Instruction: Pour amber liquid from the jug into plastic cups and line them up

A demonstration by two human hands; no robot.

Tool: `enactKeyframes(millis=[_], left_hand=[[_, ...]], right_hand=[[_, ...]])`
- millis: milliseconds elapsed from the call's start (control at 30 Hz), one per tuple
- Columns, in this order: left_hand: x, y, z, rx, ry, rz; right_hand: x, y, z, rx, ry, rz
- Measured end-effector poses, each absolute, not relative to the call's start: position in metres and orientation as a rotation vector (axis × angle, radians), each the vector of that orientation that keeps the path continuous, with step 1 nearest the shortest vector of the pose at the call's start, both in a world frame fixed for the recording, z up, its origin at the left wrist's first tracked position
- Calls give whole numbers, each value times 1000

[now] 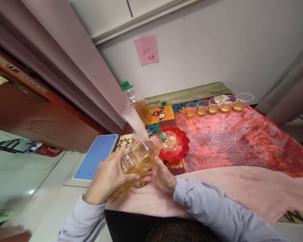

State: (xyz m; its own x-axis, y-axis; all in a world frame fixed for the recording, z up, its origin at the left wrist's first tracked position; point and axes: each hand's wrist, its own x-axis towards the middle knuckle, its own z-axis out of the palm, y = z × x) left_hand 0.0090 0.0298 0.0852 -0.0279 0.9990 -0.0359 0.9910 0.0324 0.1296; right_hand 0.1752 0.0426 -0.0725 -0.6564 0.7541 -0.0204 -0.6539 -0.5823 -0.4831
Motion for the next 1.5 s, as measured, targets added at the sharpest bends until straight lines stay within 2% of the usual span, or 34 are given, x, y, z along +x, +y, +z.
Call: enactKeyframes(millis=[1500], left_hand=[[11,30,88,2130,2156,79]], right_hand=[[180,45,-69,-283,-611,2244]])
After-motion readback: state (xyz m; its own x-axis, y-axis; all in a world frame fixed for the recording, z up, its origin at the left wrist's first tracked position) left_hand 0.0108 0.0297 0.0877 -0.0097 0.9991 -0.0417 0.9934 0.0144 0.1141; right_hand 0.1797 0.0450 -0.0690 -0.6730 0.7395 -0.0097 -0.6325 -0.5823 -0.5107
